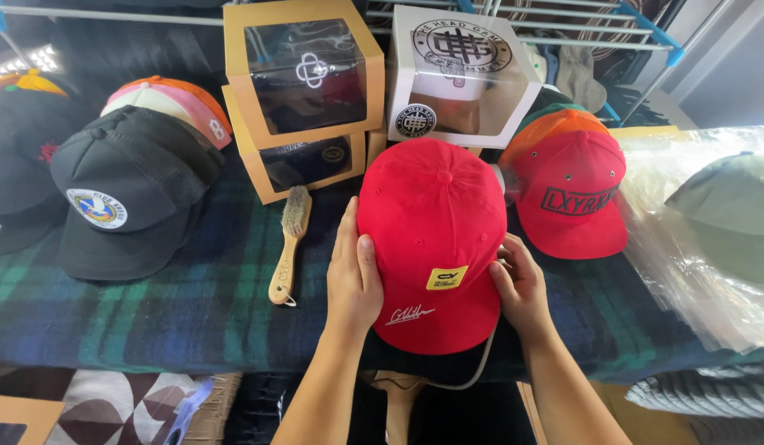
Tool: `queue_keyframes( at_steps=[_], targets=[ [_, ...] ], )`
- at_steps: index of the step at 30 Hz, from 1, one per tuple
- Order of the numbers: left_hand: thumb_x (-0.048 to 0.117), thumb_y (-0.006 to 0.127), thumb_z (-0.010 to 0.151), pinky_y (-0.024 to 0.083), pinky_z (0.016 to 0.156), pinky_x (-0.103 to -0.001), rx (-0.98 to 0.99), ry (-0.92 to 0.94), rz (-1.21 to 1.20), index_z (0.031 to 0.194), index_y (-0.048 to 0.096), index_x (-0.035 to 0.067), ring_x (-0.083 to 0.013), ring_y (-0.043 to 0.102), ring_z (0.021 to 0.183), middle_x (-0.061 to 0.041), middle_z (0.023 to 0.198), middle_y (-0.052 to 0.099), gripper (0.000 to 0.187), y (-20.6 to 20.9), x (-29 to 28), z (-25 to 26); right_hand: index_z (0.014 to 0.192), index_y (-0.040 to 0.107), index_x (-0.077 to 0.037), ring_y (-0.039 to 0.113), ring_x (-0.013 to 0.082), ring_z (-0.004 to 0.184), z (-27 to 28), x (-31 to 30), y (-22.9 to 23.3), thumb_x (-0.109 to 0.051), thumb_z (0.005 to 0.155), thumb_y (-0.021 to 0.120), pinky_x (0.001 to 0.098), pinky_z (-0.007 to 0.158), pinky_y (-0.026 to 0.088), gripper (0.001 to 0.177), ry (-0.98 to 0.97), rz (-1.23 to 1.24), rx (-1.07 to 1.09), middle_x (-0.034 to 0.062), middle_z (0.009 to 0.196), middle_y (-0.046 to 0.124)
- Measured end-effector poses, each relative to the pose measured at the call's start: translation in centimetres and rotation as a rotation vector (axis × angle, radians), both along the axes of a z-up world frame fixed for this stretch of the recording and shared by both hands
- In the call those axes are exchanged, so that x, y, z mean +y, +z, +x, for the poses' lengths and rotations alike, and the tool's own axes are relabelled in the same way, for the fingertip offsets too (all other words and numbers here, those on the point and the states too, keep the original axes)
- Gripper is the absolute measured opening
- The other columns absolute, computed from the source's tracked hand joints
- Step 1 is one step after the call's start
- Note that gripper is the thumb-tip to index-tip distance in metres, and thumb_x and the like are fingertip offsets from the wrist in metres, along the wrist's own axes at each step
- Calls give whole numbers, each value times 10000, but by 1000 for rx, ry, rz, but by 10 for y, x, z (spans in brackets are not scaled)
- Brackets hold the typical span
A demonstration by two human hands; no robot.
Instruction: Placing caps on a wooden head form, steaming them, and brushing them to prepare them for sale or display.
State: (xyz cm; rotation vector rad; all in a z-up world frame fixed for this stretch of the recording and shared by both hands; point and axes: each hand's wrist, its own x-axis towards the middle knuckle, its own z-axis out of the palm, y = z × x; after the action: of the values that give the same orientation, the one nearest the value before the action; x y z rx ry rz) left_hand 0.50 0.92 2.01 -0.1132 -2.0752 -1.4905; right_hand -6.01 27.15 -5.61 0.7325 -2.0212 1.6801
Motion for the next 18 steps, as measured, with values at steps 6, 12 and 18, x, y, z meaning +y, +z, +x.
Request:
queue_keyframes(
  at_steps=[6, 12, 18],
  targets=[
    [348, 291, 1098, 434, 1091, -573, 16, 10, -17, 1574, 360, 75, -495, 471, 1362, -274, 1540, 442, 553, -2, -2, 2, 1366, 525, 85, 697, 371, 960, 0, 3, -1, -161, 987, 567, 546, 782, 596, 455, -4, 29, 23, 248, 1338, 580],
    [219, 719, 964, 428, 1111, -515, 213, 597, -474, 1457, 554, 23, -430, 564, 1269, -239, 1368, 589, 555, -66, -71, -34, 1504, 359, 30, 725, 357, 923, -1, 8, -18, -145, 992, 554, 522, 765, 609, 575, 47, -66, -59, 239, 1157, 629],
    [300, 846, 753, 617, 728, -498, -230, 666, -751, 1480, 545, 226, -317, 655, 1039, -72, 1293, 598, 790, -100, -86, -33, 1483, 372, 51, 718, 357, 955, -5, 12, -29, -136, 982, 556, 539, 802, 604, 566, 43, -59, -27, 260, 1272, 596]
  ],
)
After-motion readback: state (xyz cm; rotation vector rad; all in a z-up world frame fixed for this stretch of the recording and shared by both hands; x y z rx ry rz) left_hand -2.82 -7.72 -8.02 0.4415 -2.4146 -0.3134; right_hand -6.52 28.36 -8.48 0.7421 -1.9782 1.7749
